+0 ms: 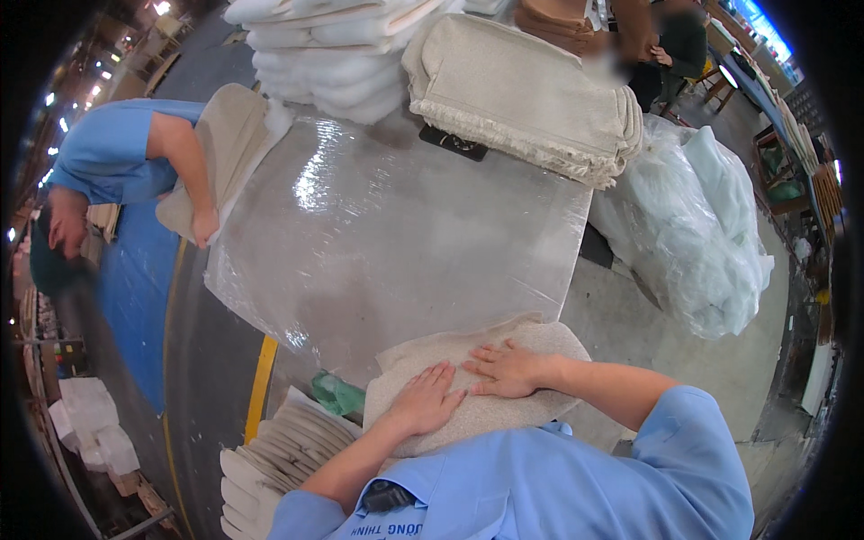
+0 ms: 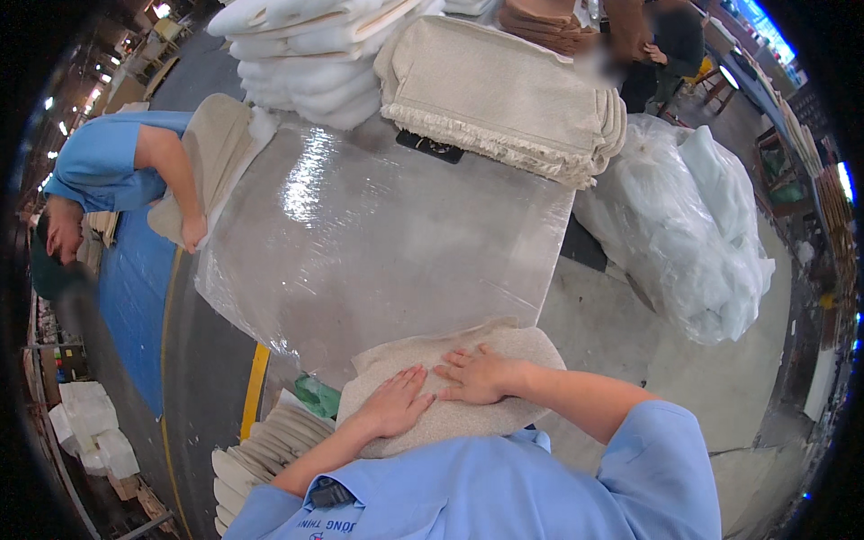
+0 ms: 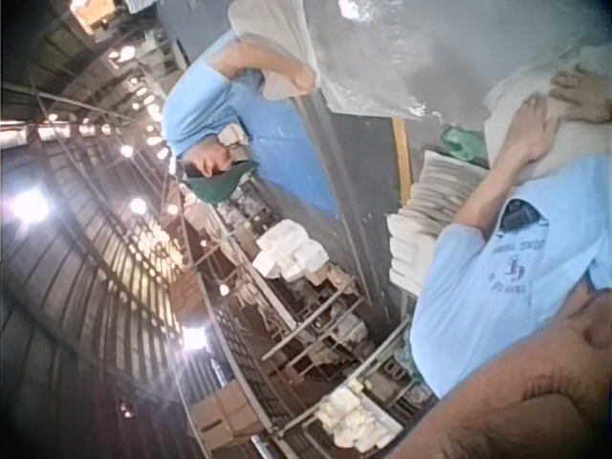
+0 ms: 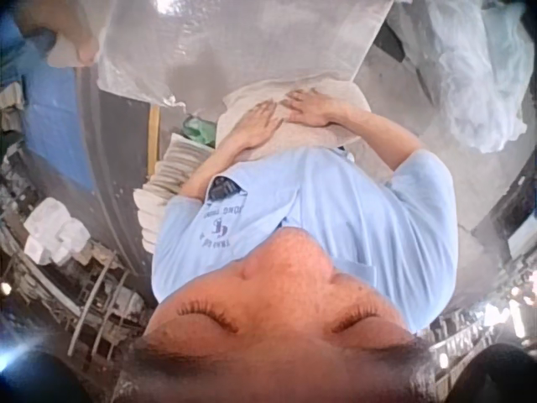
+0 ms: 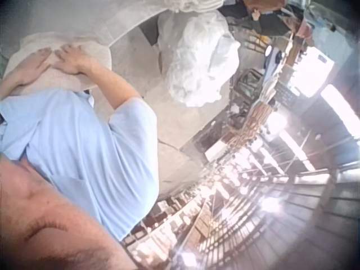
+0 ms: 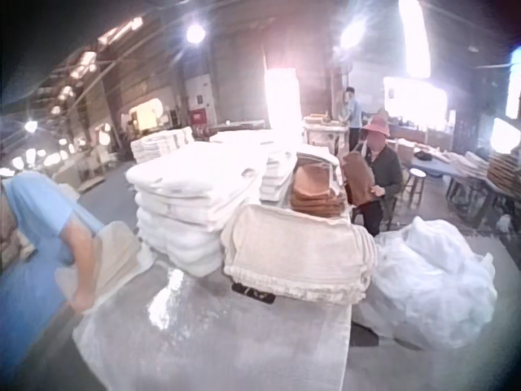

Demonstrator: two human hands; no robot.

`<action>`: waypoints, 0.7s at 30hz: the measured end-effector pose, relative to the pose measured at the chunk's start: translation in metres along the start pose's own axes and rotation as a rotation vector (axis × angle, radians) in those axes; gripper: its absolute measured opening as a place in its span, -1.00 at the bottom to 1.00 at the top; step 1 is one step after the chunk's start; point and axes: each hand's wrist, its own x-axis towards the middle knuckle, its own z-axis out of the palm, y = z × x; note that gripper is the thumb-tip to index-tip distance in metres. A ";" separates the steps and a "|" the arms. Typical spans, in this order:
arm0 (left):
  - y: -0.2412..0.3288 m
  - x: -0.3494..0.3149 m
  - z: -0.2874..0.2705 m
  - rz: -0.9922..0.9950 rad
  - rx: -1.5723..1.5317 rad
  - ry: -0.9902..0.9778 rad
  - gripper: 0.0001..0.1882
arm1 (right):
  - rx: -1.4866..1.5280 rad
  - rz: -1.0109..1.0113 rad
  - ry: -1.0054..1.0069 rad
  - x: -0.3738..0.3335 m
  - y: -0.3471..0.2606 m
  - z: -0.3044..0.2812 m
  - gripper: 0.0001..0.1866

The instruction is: The person folds beige fabric cushions one at a time on a table, aligning edges and stacking them. A coworker across the table also folds similar cushions. The workspace includes stacks of folded cushions and plastic-wrapped bundles.

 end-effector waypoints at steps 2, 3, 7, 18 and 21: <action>0.000 0.002 0.001 -0.020 -0.021 -0.010 -0.18 | 0.016 0.004 -0.011 0.003 0.002 -0.004 -0.09; -0.001 0.006 -0.001 -0.028 -0.024 -0.001 -0.18 | 0.024 0.004 -0.018 0.002 0.002 -0.004 -0.09; -0.006 0.015 0.004 -0.032 -0.028 0.022 -0.18 | 0.041 -0.002 -0.010 0.002 0.003 -0.004 -0.10; -0.024 0.020 0.001 0.052 -0.127 0.042 -0.23 | 0.102 -0.043 0.165 -0.009 0.008 -0.003 -0.29; -0.029 0.014 0.006 0.048 -0.167 0.076 -0.26 | -0.016 0.034 0.170 -0.054 0.005 -0.015 -0.32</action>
